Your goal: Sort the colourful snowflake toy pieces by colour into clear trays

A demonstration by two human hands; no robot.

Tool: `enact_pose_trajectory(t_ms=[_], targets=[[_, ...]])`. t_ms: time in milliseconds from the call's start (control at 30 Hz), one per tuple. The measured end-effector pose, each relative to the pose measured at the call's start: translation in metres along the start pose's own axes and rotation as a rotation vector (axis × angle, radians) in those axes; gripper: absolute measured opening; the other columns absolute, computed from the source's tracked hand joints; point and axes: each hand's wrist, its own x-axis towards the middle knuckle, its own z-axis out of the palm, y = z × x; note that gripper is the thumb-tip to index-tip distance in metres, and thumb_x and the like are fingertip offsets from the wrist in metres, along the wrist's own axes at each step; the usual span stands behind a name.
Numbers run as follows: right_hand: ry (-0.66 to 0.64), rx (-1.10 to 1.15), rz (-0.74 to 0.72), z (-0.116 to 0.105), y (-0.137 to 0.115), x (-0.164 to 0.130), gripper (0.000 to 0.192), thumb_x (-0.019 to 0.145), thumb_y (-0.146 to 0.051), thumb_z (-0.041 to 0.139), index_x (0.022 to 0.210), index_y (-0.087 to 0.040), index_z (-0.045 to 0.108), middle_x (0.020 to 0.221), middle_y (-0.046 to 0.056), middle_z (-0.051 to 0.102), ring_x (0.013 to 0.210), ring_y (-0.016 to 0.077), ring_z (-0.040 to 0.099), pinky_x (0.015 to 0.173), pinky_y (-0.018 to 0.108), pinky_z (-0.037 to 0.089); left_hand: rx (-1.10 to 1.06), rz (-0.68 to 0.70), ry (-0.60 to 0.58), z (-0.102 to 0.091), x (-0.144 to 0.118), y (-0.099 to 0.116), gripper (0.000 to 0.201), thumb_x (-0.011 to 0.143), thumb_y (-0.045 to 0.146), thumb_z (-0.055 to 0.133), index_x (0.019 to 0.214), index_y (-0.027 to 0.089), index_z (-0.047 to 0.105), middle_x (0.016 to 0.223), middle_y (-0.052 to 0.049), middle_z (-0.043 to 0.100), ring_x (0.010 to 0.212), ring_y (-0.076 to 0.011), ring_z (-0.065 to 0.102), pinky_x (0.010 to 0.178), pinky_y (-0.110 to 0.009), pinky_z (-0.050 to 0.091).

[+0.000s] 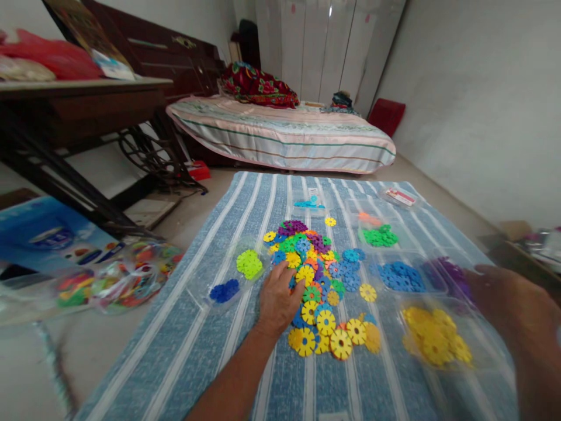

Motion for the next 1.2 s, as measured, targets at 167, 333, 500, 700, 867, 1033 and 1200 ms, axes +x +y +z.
enact_pose_trajectory(t_ms=[167, 333, 500, 700, 867, 1033, 1200], targets=[[-0.232, 0.204, -0.404, 0.003, -0.108, -0.054, 0.033, 0.086, -0.038, 0.041, 0.093, -0.022, 0.069, 0.093, 0.006, 0.070, 0.080, 0.0200, 0.064, 0.068, 0.029, 0.043, 0.021, 0.062, -0.076, -0.002, -0.001, 0.003, 0.038, 0.075, 0.036, 0.063, 0.107, 0.017, 0.061, 0.119, -0.014, 0.058, 0.113, -0.0305, 0.051, 0.096, -0.049, 0.043], [-0.430, 0.248, -0.589, 0.025, -0.186, -0.078, 0.034, 0.090, -0.034, 0.037, 0.078, -0.025, 0.068, 0.079, 0.004, 0.070, 0.073, 0.0190, 0.064, 0.058, 0.027, 0.037, 0.009, 0.107, -0.077, -0.004, -0.001, 0.001, 0.032, 0.077, 0.033, 0.061, 0.104, 0.015, 0.061, 0.117, -0.015, 0.059, 0.112, -0.0288, 0.052, 0.097, -0.047, 0.043], [-0.434, 0.333, -0.583, 0.058, -0.203, -0.075, 0.031, 0.085, -0.036, 0.045, 0.065, -0.026, 0.067, 0.066, 0.006, 0.067, 0.061, 0.0192, 0.063, 0.048, 0.028, 0.031, -0.011, 0.106, -0.038, -0.003, -0.001, -0.001, 0.024, 0.076, 0.025, 0.059, 0.098, 0.015, 0.060, 0.112, -0.013, 0.061, 0.107, -0.0267, 0.055, 0.093, -0.046, 0.046], [-0.427, 0.426, -0.550, 0.067, -0.196, -0.077, 0.025, 0.082, -0.036, 0.048, 0.066, -0.029, 0.065, 0.067, 0.004, 0.068, 0.061, 0.0180, 0.063, 0.049, 0.029, 0.037, -0.052, 0.129, -0.036, -0.003, -0.001, 0.001, 0.029, 0.078, 0.016, 0.053, 0.106, 0.016, 0.058, 0.110, -0.010, 0.064, 0.107, -0.0241, 0.055, 0.094, -0.044, 0.046], [-0.324, 0.462, -0.448, 0.043, -0.168, -0.075, 0.024, 0.082, -0.043, 0.049, 0.068, -0.032, 0.065, 0.061, 0.000, 0.066, 0.058, 0.0184, 0.062, 0.051, 0.030, 0.040, -0.068, 0.127, -0.097, -0.006, 0.001, 0.005, 0.035, 0.074, 0.010, 0.050, 0.108, 0.016, 0.059, 0.110, -0.008, 0.065, 0.107, -0.0240, 0.054, 0.096, -0.045, 0.044], [-0.127, 0.400, -0.256, 0.016, -0.095, -0.046, 0.033, 0.079, -0.049, 0.046, 0.075, -0.025, 0.068, 0.065, 0.003, 0.068, 0.059, 0.0203, 0.061, 0.053, 0.032, 0.039, -0.079, 0.134, -0.094, -0.008, 0.002, 0.007, 0.036, 0.069, 0.007, 0.050, 0.102, 0.015, 0.062, 0.103, -0.008, 0.065, 0.103, -0.0234, 0.054, 0.095, -0.041, 0.045], [0.066, 0.020, 0.108, 0.014, 0.016, 0.003, 0.035, 0.068, -0.058, 0.056, 0.076, -0.029, 0.074, 0.059, 0.011, 0.063, 0.043, 0.0175, 0.052, 0.044, 0.034, 0.026, -0.055, 0.125, -0.095, -0.009, 0.002, 0.012, 0.025, 0.072, 0.015, 0.055, 0.096, 0.016, 0.063, 0.097, -0.008, 0.064, 0.099, -0.0236, 0.055, 0.091, -0.041, 0.046]])
